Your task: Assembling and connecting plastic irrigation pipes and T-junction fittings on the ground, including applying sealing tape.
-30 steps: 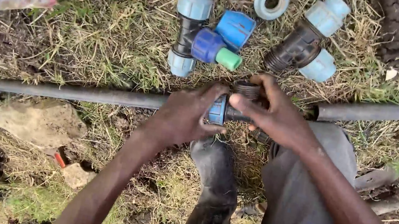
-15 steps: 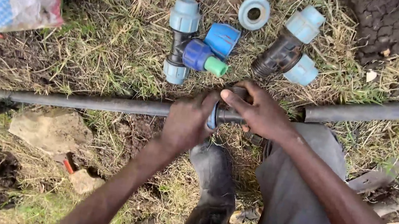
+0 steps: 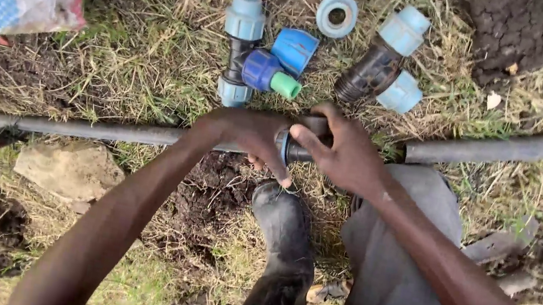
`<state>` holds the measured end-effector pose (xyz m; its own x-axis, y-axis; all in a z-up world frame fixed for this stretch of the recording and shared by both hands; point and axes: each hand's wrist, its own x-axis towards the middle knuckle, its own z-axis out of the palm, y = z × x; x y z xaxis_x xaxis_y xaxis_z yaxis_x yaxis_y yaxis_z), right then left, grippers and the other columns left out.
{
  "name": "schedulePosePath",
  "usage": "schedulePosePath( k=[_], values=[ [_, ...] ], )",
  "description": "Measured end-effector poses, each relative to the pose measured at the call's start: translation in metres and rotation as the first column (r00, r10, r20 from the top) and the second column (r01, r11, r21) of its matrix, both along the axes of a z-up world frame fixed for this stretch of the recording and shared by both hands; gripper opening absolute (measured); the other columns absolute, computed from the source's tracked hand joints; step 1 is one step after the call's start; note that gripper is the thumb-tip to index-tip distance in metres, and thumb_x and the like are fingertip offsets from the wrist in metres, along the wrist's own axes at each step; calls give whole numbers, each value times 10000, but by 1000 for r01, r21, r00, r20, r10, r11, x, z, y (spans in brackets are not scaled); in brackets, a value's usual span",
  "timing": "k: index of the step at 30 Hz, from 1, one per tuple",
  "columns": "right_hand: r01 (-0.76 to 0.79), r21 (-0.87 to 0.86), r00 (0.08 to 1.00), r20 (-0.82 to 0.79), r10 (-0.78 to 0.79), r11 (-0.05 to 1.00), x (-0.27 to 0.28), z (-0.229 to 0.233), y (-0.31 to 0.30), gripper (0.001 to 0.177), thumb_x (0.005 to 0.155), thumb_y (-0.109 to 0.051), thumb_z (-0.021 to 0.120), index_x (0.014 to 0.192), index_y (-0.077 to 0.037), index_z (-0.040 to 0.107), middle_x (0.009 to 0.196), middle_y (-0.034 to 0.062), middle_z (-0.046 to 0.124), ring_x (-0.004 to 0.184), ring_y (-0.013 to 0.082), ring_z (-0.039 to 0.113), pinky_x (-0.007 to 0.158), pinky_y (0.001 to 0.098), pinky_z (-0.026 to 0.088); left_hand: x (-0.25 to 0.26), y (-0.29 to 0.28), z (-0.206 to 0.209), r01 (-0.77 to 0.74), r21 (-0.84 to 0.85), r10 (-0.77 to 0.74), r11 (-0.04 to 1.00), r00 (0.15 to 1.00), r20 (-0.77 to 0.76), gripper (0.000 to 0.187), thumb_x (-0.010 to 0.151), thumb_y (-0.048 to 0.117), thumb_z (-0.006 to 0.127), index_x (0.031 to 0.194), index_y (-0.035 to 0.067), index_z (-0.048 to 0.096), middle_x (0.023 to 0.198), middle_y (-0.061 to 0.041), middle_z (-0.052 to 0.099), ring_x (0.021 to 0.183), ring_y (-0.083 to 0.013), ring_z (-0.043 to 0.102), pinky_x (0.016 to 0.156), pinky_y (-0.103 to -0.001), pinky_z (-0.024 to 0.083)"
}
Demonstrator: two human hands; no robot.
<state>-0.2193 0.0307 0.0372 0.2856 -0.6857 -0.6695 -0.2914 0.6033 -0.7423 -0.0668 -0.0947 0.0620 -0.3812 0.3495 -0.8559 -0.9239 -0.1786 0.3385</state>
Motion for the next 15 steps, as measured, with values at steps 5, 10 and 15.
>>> schedulePosePath(
  k=[5,10,15],
  values=[
    [-16,-215,999,-40,7,977,0,-11,7,420,1003,-222,658,1256,25,432,957,325,662,662,407,702,575,453,601,35,56,-42,-79,-482,-48,872,969,-244,721,749,318,861,1348,57,556,1195,-231,662,1059,-451,665,928,-532,543],
    [-32,-248,998,-65,16,968,0,-20,11,404,1011,-265,646,1207,0,413,925,336,674,662,406,713,590,455,602,45,96,-69,101,-744,-238,660,968,-79,743,835,449,829,1397,60,537,961,-221,745,627,-232,718,593,-340,615],
    [7,-171,997,-80,-21,985,5,-30,6,394,1021,-296,638,1207,19,493,912,293,678,615,329,682,536,390,591,57,134,-105,-41,-984,-270,172,959,-87,543,781,293,874,1234,71,674,1080,-164,744,833,-244,759,718,-347,621]
  ],
)
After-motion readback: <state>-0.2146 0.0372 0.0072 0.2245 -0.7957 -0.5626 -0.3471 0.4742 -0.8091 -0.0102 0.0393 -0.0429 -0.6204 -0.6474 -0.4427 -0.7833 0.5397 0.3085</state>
